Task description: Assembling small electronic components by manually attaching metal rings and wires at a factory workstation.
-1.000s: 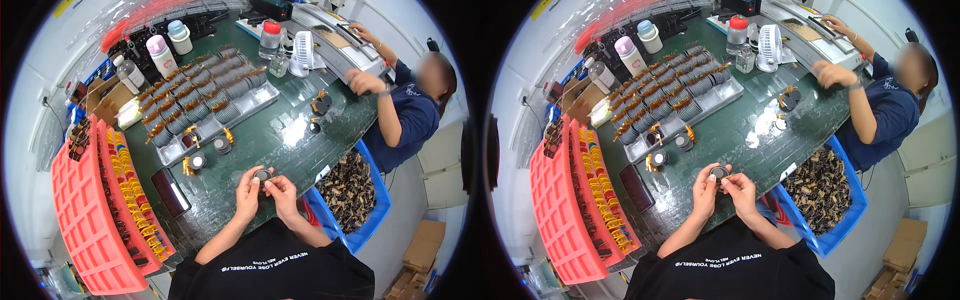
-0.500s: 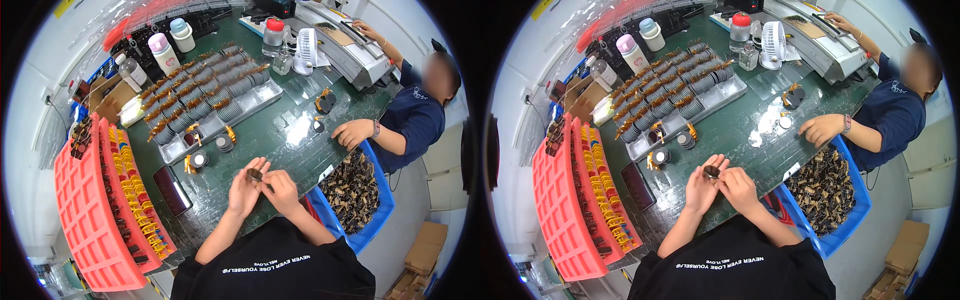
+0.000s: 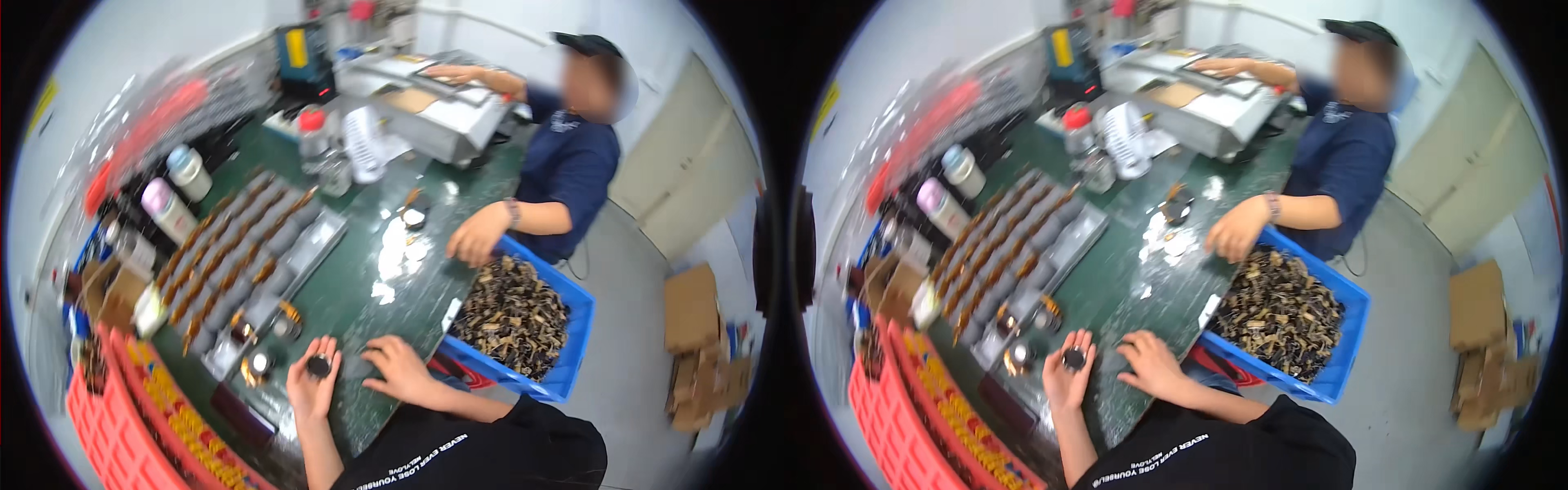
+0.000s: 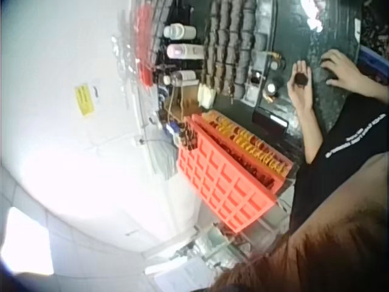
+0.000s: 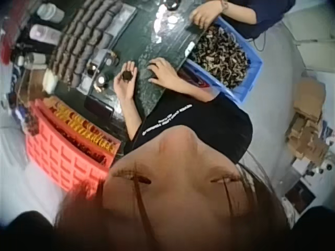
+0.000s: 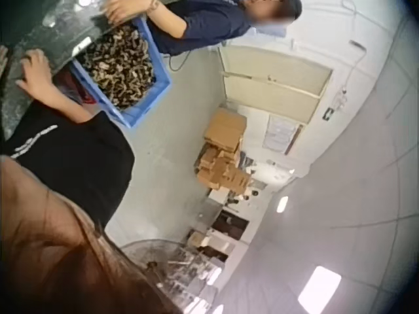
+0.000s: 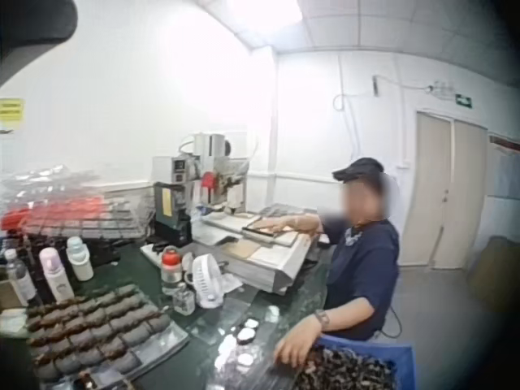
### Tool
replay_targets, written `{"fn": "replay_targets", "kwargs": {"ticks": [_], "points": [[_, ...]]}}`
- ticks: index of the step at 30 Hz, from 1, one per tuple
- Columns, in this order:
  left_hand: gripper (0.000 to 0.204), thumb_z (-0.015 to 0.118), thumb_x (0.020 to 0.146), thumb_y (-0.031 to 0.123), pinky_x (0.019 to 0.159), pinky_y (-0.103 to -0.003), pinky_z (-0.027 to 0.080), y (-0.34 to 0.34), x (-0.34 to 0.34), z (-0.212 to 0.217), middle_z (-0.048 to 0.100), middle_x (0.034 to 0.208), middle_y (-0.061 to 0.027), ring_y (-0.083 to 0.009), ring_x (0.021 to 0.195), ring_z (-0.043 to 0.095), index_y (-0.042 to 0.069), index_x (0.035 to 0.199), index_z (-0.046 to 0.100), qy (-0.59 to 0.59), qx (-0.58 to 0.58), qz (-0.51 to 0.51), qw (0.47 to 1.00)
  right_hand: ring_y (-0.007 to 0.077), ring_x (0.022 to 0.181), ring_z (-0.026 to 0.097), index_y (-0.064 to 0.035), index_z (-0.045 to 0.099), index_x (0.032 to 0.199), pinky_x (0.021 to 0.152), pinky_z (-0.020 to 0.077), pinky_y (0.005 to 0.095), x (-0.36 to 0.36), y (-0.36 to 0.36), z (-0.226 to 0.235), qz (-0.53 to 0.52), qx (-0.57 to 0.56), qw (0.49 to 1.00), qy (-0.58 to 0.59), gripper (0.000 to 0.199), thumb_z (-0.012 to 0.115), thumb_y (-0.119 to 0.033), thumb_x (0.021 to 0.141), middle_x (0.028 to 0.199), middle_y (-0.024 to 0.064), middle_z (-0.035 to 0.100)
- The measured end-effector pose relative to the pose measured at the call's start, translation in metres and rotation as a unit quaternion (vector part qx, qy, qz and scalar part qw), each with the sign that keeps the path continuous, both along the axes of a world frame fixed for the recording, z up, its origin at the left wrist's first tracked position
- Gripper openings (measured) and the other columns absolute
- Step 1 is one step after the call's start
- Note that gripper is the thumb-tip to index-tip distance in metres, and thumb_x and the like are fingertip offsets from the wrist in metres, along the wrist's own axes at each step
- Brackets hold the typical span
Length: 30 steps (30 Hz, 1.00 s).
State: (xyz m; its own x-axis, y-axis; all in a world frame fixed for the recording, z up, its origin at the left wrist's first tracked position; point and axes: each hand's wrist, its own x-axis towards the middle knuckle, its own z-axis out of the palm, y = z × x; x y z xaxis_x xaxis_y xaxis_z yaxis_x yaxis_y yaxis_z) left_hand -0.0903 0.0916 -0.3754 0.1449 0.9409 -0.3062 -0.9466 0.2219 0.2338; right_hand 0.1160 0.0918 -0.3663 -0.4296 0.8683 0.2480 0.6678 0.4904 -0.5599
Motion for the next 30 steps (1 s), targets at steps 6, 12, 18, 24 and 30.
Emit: {"fn": "replay_targets", "kwargs": {"ticks": [6,12,18,24,30], "points": [[0.045,0.042,0.091,0.018,0.109,-0.052,0.029,0.000,-0.002,-0.002,0.041,0.138,-0.0219,-0.0343,0.133,0.034,-0.006,0.129,0.041,0.027,0.028,-0.036,0.999,0.0332,0.118,0.043,-0.0036,0.051,0.119,0.098,0.0416,0.0392,0.001,0.005,0.000,0.023,-0.048,0.998,0.045,0.053,0.072,-0.024,0.076,0.125,0.0137,0.047],[0.046,0.041,0.091,0.023,0.106,-0.055,0.032,0.001,-0.011,-0.004,0.043,0.138,-0.0168,-0.0309,0.132,0.038,0.000,0.131,0.042,0.131,0.037,-0.028,0.990,0.0319,0.122,0.041,0.0028,0.044,0.127,0.101,0.0396,0.0384,-0.009,0.004,-0.009,0.046,-0.011,0.998,0.043,0.063,0.072,-0.018,0.075,0.128,0.0161,0.045],[0.049,0.038,0.091,0.025,0.103,-0.057,0.035,0.002,-0.009,-0.002,0.043,0.138,-0.0190,-0.0324,0.133,0.036,-0.002,0.132,0.038,0.126,0.001,-0.021,0.992,0.0309,0.120,0.044,0.0020,0.044,0.128,0.099,0.0410,0.0378,-0.012,0.010,-0.008,0.048,-0.012,0.998,0.050,0.062,0.071,-0.016,0.074,0.123,0.0152,0.048],[0.049,0.040,0.091,0.024,0.103,-0.058,0.035,0.004,-0.003,0.002,0.044,0.136,-0.0186,-0.0320,0.133,0.036,-0.002,0.131,0.039,0.126,0.001,-0.031,0.992,0.0277,0.114,0.049,0.0007,0.054,0.108,0.091,0.0471,0.0340,-0.009,0.015,-0.015,0.059,0.063,0.995,0.049,0.041,0.071,-0.017,0.074,0.112,0.0114,0.054],[0.047,0.041,0.090,0.023,0.105,-0.059,0.031,0.005,0.000,0.002,0.045,0.136,-0.0176,-0.0315,0.133,0.037,-0.001,0.130,0.042,0.113,0.007,-0.025,0.993,0.0231,0.118,0.050,-0.0042,0.059,0.107,0.088,0.0510,0.0316,0.003,0.026,-0.020,0.113,0.046,0.992,-0.003,0.030,0.061,-0.025,0.086,0.114,0.0078,0.057]]}}
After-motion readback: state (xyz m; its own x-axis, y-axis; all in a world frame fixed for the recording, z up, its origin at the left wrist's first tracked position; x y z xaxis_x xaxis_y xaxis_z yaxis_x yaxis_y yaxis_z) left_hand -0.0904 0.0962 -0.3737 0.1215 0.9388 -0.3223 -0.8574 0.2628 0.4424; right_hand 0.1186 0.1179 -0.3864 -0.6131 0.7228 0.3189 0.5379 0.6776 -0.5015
